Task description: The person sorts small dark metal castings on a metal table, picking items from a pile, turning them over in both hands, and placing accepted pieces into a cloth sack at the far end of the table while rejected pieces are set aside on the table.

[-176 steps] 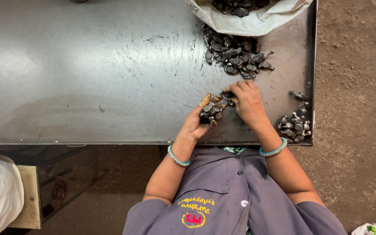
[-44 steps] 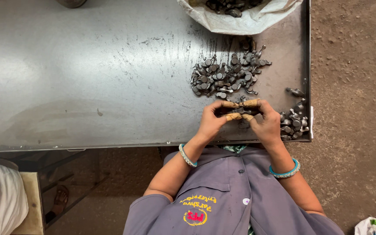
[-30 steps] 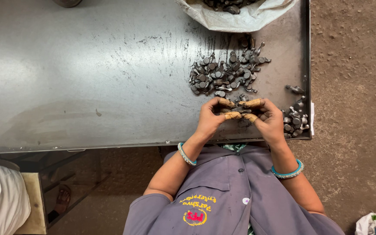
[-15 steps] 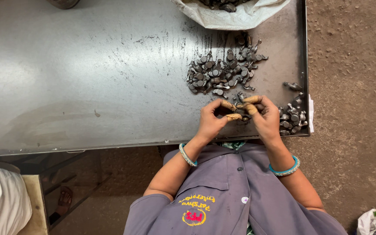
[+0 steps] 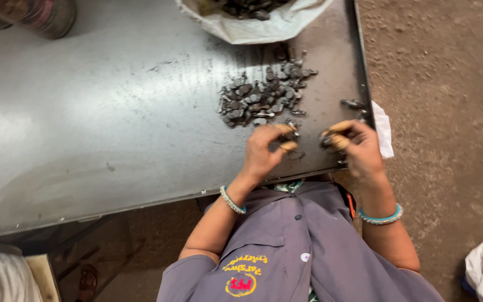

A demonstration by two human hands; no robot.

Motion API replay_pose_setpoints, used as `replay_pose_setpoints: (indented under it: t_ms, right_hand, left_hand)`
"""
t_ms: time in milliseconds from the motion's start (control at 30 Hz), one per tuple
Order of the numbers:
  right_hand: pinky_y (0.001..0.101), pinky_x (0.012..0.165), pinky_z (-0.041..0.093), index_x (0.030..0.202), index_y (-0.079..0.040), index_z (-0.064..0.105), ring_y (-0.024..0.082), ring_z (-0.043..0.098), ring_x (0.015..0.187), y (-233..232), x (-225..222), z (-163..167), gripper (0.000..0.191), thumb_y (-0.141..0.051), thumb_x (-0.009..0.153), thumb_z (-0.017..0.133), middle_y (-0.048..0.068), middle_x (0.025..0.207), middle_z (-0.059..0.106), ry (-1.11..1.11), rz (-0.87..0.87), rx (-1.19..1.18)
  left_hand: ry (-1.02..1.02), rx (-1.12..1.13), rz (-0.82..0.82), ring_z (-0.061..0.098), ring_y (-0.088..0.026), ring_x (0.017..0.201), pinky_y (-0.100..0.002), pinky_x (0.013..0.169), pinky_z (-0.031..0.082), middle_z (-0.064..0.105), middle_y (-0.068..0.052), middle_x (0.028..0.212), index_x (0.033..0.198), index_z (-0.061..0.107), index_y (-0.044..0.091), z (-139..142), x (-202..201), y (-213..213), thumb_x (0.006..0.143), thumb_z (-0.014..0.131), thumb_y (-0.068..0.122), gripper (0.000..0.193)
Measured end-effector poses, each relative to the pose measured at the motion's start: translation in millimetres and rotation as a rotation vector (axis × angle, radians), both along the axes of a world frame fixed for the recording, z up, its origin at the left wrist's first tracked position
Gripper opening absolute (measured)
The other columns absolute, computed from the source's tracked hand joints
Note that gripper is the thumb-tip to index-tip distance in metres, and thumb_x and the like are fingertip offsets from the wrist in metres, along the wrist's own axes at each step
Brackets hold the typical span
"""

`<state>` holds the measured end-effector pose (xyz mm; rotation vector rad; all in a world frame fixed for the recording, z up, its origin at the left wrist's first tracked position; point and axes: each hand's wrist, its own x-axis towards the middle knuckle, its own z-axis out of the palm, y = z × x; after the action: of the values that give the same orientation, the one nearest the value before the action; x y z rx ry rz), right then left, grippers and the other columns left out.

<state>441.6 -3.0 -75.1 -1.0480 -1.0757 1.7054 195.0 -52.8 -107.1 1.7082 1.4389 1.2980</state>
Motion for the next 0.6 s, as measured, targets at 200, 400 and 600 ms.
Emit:
replay_pose_setpoints:
  t_ms: [200, 400, 600]
  right_hand:
    - [0.0293, 0.078, 0.062, 0.105, 0.003, 0.067, 0.016, 0.072, 0.085, 30.0, 103.5, 12.4, 0.012, 0.009, 0.096, 0.071, 0.01, 0.097, 0.074, -0.308, -0.628, 0.279]
    - [0.0254, 0.071, 0.061, 0.098, 0.001, 0.07, 0.012, 0.073, 0.081, 58.3, 167.4, -15.4, 0.017, 0.005, 0.09, 0.084, 0.008, 0.092, 0.076, -0.86, -0.953, 0.311]
    - [0.0247, 0.055, 0.055, 0.094, -0.008, 0.07, 0.009, 0.07, 0.072, 61.3, 172.4, -27.9, 0.015, -0.003, 0.086, 0.082, 0.003, 0.089, 0.075, -0.814, -1.134, -0.129]
  left_hand:
    - [0.673, 0.055, 0.242, 0.054, -0.028, 0.11, -0.049, 0.092, 0.039, 0.064, -0.005, 0.114, 0.121, 0.071, 0.012, 5.1, -12.6, 29.7, 0.085, 0.076, 0.022, 0.037]
    - [0.816, 0.031, 0.288, 0.055, -0.027, 0.1, -0.046, 0.086, 0.038, 0.061, -0.003, 0.101, 0.101, 0.069, 0.014, 4.5, -3.6, 38.3, 0.09, 0.075, 0.021, 0.014]
    - [0.842, 0.087, 0.304, 0.056, -0.029, 0.096, -0.045, 0.082, 0.042, 0.063, -0.007, 0.1, 0.102, 0.068, 0.011, 3.5, -6.5, 36.7, 0.088, 0.072, 0.014, 0.015]
